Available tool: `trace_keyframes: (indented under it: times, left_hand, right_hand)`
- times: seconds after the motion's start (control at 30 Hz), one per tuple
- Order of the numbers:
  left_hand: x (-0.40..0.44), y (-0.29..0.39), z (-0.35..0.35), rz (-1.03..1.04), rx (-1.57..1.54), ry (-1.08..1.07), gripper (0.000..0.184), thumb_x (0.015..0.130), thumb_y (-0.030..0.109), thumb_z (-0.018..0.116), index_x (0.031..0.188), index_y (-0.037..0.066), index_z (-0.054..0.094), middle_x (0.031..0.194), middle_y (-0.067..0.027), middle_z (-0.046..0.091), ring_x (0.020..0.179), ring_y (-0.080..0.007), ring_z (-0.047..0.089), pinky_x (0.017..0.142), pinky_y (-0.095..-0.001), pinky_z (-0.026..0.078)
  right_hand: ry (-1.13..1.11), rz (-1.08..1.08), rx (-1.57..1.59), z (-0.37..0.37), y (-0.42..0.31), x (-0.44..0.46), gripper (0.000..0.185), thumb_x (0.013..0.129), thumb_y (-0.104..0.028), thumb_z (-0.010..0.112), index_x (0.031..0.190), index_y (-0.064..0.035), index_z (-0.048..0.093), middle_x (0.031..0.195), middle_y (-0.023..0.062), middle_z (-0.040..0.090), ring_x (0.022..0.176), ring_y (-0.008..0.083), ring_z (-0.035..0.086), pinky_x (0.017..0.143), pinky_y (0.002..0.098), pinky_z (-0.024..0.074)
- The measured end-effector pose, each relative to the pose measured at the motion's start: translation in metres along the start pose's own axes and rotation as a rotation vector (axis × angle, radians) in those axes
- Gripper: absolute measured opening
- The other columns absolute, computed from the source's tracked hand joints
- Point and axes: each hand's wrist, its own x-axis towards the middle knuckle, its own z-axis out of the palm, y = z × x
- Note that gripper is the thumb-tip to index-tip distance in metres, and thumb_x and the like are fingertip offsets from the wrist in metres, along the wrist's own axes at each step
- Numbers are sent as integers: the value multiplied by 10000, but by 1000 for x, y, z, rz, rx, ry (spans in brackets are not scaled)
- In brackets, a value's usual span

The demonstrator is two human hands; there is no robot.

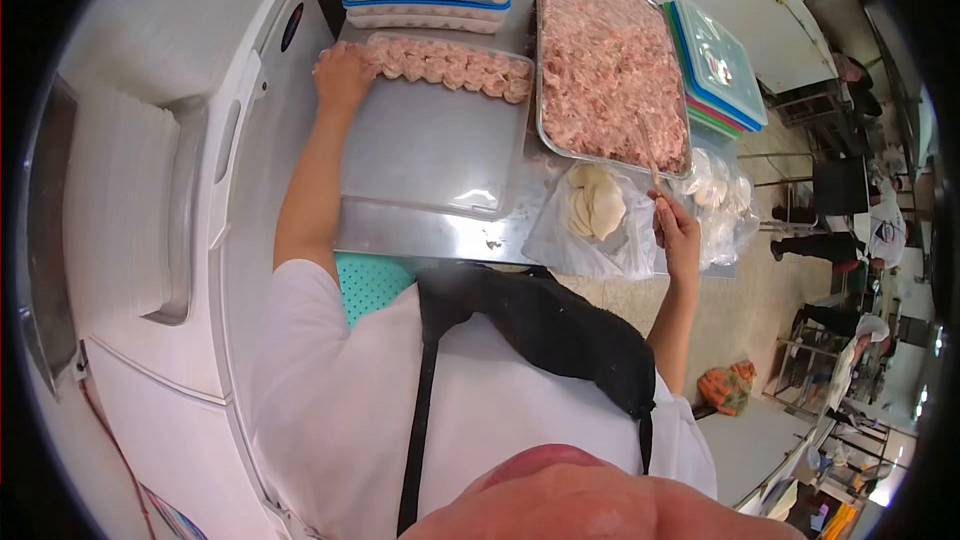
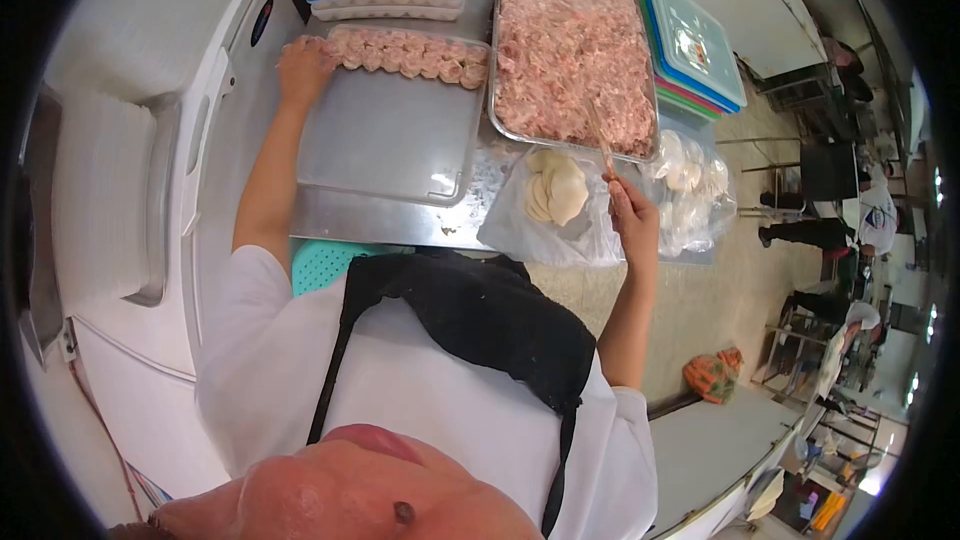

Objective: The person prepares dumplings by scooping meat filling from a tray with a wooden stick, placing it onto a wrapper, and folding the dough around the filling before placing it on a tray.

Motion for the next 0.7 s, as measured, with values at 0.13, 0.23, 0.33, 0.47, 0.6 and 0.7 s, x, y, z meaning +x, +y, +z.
trace_keyframes:
  times: [0.13, 0.23, 0.33, 0.47, 0.6, 0.7]
  left_hand:
    - [-20, -6, 1, 65, -63, 108, 478, 715, 239, 748, 1155, 159, 578, 1141, -86, 568, 1074, -317, 529, 892, -474, 437]
    - [-68, -32, 2, -44, -32, 49, 615, 776, 201, 681, 1335, 123, 437, 1286, -122, 516, 1175, -316, 495, 977, -441, 401]
    - [-113, -29, -7, -169, -189, 6, 605, 835, 110, 590, 1395, 71, 365, 1387, -161, 440, 1259, -314, 443, 1039, -390, 365]
    - [-136, 11, -36, -335, -408, -31, 574, 844, 50, 546, 1388, 47, 363, 1374, -166, 449, 1241, -317, 456, 1017, -386, 380]
    - [-151, 53, -69, -470, -129, -83, 576, 833, 72, 588, 1373, 51, 387, 1285, -165, 506, 1164, -336, 492, 982, -413, 386]
    - [-146, 69, -65, -244, 80, 35, 544, 819, 109, 629, 1326, 53, 440, 1202, -168, 546, 1115, -349, 504, 968, -427, 382]
  right_hand:
    - [-43, -13, -30, -5, -3, 13, 295, 930, -244, 600, 1133, -35, 650, 661, -67, 471, 524, 9, 365, 458, 177, 275]
    - [-97, -23, -109, -15, -6, 33, 292, 927, -243, 602, 1129, -38, 648, 665, -83, 467, 537, 4, 371, 464, 171, 280]
    - [-147, -53, -163, -41, 5, 69, 295, 929, -247, 589, 1127, -35, 647, 655, -49, 499, 547, 41, 421, 481, 211, 332]
    - [-73, -487, -717, -95, 19, 140, 273, 900, -239, 574, 1075, -47, 656, 768, 144, 643, 710, 289, 618, 636, 411, 467]
    - [-18, -470, -1026, -140, -4, 196, 275, 883, -296, 569, 936, -48, 673, 837, 185, 655, 840, 372, 625, 723, 473, 479]
    - [39, -480, -1136, -154, -12, 246, 317, 883, -333, 558, 826, -45, 676, 814, 174, 662, 831, 361, 637, 708, 473, 493]
